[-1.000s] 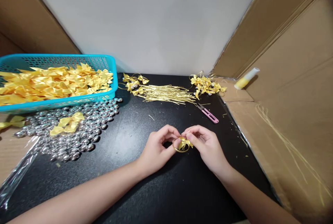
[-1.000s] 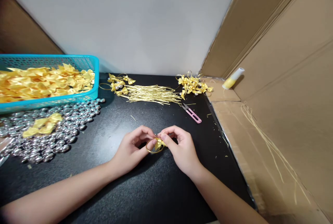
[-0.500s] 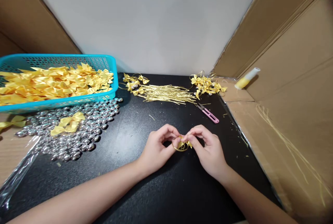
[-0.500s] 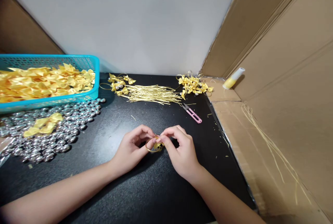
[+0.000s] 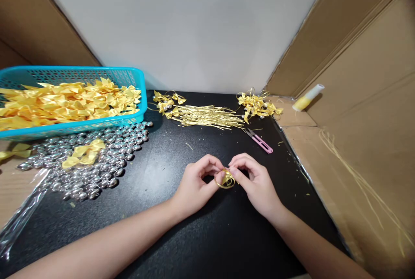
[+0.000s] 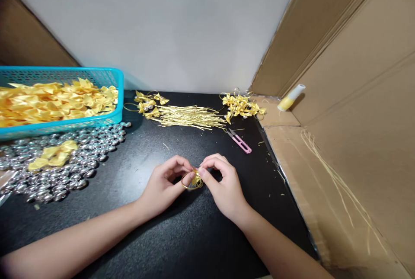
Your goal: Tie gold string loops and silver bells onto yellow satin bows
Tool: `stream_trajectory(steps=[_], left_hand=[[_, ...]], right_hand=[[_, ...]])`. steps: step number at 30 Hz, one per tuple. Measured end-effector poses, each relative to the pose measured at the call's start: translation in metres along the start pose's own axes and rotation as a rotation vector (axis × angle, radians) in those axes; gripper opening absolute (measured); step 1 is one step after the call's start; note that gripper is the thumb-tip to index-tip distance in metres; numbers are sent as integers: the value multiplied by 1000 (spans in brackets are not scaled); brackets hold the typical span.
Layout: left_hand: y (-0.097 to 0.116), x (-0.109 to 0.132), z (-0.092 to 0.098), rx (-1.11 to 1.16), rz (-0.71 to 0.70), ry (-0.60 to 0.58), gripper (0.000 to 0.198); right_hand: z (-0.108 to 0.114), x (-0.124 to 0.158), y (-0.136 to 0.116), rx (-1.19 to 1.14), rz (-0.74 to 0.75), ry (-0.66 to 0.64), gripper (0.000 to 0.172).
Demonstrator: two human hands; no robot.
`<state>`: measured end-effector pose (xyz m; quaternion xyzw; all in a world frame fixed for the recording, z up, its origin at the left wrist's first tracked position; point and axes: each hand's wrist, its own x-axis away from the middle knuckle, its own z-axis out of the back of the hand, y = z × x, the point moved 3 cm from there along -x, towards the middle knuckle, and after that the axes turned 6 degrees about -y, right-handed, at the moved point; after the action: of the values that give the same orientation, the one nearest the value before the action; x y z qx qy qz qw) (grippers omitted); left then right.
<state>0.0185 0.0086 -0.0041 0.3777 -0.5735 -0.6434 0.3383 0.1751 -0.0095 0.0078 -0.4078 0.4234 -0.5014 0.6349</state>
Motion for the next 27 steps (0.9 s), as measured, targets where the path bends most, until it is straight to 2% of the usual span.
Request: stream_trajectory(steps=[18, 27], left_hand=[[-4, 1, 0, -13, -16, -28, 10], [-2, -2, -1, 63, 39, -14, 16]], right_hand=[[-3, 0, 3, -69, -131, 30, 15], [-4, 1, 1, -26, -87, 23, 13]])
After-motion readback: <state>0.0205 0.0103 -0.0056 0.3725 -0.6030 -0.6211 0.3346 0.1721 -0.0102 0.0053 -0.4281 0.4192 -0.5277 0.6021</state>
